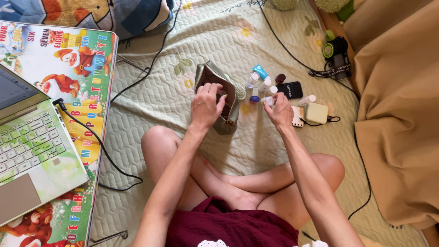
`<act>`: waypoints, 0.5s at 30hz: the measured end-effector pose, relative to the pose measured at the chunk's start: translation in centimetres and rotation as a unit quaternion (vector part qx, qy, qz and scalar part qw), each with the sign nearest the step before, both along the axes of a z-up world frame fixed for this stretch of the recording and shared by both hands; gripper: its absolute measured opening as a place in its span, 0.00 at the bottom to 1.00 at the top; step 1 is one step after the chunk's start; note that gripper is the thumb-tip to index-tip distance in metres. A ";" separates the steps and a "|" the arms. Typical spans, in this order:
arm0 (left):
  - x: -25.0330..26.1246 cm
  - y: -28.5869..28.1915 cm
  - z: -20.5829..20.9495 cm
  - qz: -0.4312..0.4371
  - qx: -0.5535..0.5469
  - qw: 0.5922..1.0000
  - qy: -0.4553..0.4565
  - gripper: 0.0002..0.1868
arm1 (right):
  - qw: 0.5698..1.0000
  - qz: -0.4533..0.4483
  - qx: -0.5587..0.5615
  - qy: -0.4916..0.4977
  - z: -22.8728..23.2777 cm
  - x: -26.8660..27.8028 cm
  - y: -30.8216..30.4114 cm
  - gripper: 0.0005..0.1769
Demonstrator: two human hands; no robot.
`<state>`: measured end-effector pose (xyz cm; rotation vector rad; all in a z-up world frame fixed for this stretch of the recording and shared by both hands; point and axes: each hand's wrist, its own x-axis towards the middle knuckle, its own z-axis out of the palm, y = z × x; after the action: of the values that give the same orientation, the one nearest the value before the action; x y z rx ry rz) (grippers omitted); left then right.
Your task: The person sits on a bed and packs a toiletry pouch. They place bottles, tubes, a notebook, a phone, a hair brush and other small personal items from the bed into the pouch one at a time, then zip the pouch closed.
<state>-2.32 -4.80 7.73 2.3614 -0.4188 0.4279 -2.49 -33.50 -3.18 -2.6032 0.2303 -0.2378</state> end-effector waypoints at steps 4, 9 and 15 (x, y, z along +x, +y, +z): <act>-0.8 -1.5 1.6 -0.045 -0.040 0.997 -0.054 0.27 | 0.969 0.098 0.147 -0.171 6.3 -0.2 4.5 0.22; -0.9 -2.6 2.0 -0.069 -0.046 0.995 -0.052 0.27 | 0.936 0.217 0.236 -0.143 10.2 -0.7 8.0 0.18; -0.2 -0.6 0.4 0.022 -0.023 0.999 -0.013 0.20 | 0.962 0.110 0.214 -0.126 4.7 2.0 5.6 0.10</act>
<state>-2.54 -5.36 8.11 2.3267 -0.3670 0.4849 -0.50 -27.88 1.57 -2.1219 -0.0926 -0.3896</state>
